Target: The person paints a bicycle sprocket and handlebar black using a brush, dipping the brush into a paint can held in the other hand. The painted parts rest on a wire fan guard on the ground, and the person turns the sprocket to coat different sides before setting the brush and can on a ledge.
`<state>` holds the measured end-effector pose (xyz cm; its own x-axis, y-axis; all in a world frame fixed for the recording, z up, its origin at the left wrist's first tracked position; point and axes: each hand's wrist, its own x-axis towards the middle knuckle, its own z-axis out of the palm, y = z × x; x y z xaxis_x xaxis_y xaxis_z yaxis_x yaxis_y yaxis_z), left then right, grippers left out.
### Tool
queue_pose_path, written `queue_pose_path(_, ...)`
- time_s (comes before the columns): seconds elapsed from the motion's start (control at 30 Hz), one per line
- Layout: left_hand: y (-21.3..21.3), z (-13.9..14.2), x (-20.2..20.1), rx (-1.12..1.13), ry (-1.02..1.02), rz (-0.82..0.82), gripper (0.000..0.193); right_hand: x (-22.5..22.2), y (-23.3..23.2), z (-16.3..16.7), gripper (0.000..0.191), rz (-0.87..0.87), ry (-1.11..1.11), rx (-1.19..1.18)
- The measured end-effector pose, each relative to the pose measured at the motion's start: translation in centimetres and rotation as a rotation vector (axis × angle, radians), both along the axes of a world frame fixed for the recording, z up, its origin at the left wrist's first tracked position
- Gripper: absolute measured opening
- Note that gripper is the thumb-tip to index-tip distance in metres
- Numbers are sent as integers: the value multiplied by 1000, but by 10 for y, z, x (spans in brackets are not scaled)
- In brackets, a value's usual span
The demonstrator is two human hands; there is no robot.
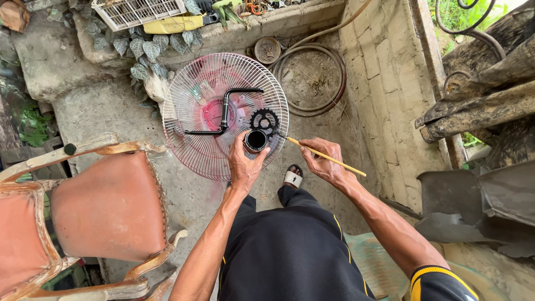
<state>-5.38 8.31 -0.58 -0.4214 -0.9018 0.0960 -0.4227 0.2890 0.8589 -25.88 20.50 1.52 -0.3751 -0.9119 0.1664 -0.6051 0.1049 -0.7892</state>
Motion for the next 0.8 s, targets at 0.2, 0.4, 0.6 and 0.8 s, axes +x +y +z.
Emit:
queue_pose_path(0.2, -7, 4, 5, -21, 9, -44, 64, 5, -6, -4, 19, -70, -24, 26)
queue_pose_path(0.4, -14, 6, 11, -9, 19, -71, 63, 20, 0, -6, 19, -80, -13, -2)
queue_pose_path(0.6, -18, 9, 11, -56, 36, -115, 64, 22, -5, -4, 19, -119, -5, 17)
queue_pose_path(0.8, -21, 7, 11, -43, 31, -123, 64, 29, 0, -3, 19, -147, 6, 39)
